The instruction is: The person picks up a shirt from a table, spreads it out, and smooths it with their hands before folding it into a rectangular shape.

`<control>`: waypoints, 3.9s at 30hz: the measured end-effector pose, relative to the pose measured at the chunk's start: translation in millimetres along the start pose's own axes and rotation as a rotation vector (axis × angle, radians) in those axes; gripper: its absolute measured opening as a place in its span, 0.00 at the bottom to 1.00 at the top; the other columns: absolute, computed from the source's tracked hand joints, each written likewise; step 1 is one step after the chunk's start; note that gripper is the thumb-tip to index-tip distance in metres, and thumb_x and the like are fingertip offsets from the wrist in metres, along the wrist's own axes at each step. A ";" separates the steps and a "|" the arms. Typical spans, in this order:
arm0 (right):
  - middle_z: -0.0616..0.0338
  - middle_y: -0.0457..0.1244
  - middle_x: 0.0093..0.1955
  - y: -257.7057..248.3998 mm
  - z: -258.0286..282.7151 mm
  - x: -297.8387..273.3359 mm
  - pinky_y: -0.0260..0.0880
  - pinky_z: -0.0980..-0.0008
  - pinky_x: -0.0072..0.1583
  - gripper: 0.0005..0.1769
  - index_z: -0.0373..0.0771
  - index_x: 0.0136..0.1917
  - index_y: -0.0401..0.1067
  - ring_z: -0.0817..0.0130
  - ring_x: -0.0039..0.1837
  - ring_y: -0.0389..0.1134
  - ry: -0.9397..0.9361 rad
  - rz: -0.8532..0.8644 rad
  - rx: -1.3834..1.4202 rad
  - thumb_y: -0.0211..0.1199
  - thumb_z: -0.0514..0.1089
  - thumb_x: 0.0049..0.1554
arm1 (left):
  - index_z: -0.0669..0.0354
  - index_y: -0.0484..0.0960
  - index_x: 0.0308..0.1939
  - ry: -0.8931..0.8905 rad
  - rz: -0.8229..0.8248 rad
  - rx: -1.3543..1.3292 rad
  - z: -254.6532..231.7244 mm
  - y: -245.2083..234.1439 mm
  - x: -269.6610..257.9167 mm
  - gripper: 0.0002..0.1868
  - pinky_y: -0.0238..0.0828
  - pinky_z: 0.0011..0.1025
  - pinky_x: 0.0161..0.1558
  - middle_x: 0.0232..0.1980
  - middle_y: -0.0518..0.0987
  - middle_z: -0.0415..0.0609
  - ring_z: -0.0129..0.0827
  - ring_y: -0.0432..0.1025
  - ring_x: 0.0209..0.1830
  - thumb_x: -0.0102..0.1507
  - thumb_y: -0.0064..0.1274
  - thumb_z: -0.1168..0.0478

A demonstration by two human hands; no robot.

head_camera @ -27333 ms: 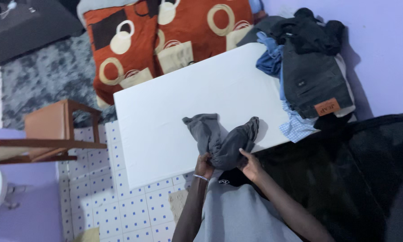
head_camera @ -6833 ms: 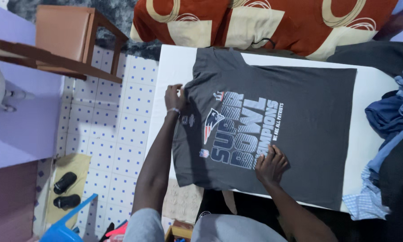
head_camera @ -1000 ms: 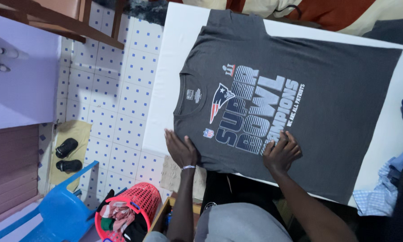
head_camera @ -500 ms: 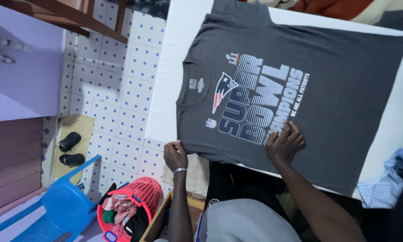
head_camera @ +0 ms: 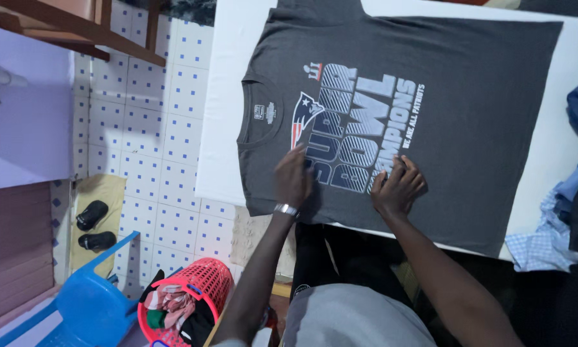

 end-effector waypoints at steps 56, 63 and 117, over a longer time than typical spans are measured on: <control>0.37 0.52 0.81 -33.5 -59.1 -48.8 0.49 0.41 0.76 0.31 0.26 0.78 0.56 0.41 0.82 0.51 0.052 -0.021 0.198 0.43 0.48 0.69 | 0.65 0.57 0.79 0.253 0.470 0.216 -96.6 117.8 -5.7 0.38 0.35 0.41 0.81 0.83 0.54 0.55 0.41 0.46 0.84 0.67 0.43 0.51; 0.39 0.56 0.70 -93.5 -198.5 -134.8 0.55 0.44 0.74 0.29 0.28 0.70 0.65 0.45 0.74 0.55 0.448 -0.292 0.075 0.45 0.56 0.74 | 0.64 0.58 0.78 0.255 0.452 0.224 -100.8 113.2 -4.5 0.38 0.36 0.41 0.81 0.83 0.55 0.53 0.39 0.47 0.84 0.66 0.45 0.52; 0.45 0.41 0.87 -61.0 -226.2 -64.1 0.42 0.40 0.80 0.37 0.35 0.84 0.47 0.51 0.85 0.41 0.387 0.054 0.002 0.42 0.57 0.69 | 0.67 0.56 0.78 0.097 0.401 0.308 -109.2 142.9 24.3 0.39 0.35 0.43 0.81 0.84 0.53 0.55 0.41 0.44 0.85 0.65 0.40 0.52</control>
Point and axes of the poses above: each hand's wrist, its own x-axis towards the middle knuckle, its own y-axis out of the palm, z = x × y, the point moved 10 cm from there along x, towards the middle knuckle
